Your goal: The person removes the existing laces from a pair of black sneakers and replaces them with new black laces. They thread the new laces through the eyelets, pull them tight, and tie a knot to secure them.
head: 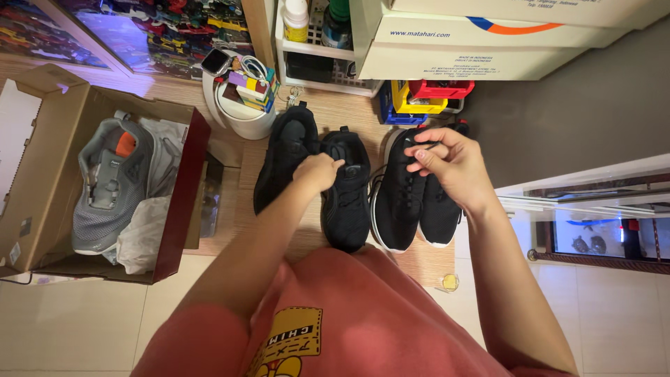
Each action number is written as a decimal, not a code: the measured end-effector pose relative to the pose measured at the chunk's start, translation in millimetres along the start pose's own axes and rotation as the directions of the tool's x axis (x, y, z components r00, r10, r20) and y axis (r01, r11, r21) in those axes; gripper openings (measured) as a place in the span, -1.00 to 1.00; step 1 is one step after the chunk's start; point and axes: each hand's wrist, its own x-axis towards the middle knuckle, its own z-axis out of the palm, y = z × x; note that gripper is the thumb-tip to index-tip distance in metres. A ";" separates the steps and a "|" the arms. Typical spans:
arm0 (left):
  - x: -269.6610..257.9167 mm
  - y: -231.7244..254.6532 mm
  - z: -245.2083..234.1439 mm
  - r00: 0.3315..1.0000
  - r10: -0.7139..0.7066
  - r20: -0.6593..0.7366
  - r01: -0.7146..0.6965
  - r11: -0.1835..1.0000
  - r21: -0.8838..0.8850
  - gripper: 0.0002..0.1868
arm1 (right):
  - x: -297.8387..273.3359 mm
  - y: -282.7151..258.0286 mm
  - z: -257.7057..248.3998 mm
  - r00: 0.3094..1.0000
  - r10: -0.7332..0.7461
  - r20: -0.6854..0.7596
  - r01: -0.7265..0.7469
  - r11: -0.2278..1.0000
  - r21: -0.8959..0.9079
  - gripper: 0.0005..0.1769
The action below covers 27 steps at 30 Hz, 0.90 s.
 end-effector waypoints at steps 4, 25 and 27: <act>63.3 -17.5 24.1 0.981 0.094 0.169 -0.126 0.974 0.189 -0.33 | -2.4 9.3 5.7 1.000 -0.006 0.023 0.005 1.000 0.016 -0.75; -53.0 -45.1 -60.0 0.938 0.234 -0.257 -0.332 0.385 -0.861 -0.69 | -14.1 0.3 -65.2 0.900 -0.264 -0.347 0.303 0.951 0.061 -0.88; -51.7 -53.2 -52.2 0.945 0.169 -0.282 -0.328 0.452 -0.829 -0.71 | -17.8 -0.5 -71.6 0.892 -0.266 -0.365 0.309 0.949 0.064 -0.89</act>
